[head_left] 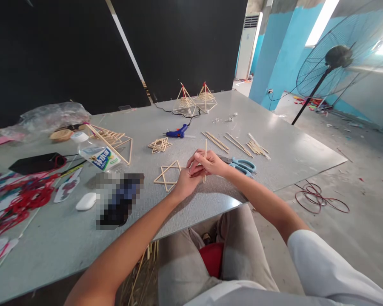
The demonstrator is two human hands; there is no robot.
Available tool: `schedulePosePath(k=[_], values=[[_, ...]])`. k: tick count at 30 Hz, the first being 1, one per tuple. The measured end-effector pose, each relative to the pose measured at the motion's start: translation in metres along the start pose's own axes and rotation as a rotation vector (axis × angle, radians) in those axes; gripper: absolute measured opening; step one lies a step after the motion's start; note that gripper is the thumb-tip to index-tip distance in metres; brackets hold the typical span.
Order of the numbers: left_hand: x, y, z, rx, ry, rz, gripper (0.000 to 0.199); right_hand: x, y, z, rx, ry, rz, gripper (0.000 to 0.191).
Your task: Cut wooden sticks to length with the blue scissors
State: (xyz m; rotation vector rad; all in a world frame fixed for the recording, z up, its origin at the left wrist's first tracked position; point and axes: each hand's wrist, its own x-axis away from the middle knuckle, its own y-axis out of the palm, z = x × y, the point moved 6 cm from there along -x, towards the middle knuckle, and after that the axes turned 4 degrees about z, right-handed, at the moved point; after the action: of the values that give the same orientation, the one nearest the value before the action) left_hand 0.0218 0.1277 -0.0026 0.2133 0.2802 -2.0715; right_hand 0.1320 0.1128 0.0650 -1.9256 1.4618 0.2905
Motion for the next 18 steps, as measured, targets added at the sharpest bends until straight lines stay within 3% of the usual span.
schedulePosePath(k=[4, 8, 11, 15, 18], values=[[-0.003, -0.01, -0.006, -0.044, -0.058, -0.056, 0.027, 0.001, 0.004, 0.002, -0.031, 0.015, -0.017, 0.086], [-0.005, -0.013, 0.002, -0.107, 0.026, -0.09, 0.022, 0.0, 0.007, -0.002, -0.047, -0.02, -0.037, 0.083], [-0.003, -0.009, 0.006, -0.118, 0.073, -0.105, 0.026, 0.001, 0.008, -0.004, -0.05, -0.029, -0.049, 0.083], [-0.003, -0.004, 0.005, -0.164, 0.034, -0.115, 0.038, 0.003, 0.007, 0.002, -0.063, 0.058, -0.042, 0.087], [-0.003, -0.01, 0.022, -0.323, 0.05, -0.111, 0.042, 0.003, 0.005, 0.01, -0.081, 0.099, -0.017, 0.088]])
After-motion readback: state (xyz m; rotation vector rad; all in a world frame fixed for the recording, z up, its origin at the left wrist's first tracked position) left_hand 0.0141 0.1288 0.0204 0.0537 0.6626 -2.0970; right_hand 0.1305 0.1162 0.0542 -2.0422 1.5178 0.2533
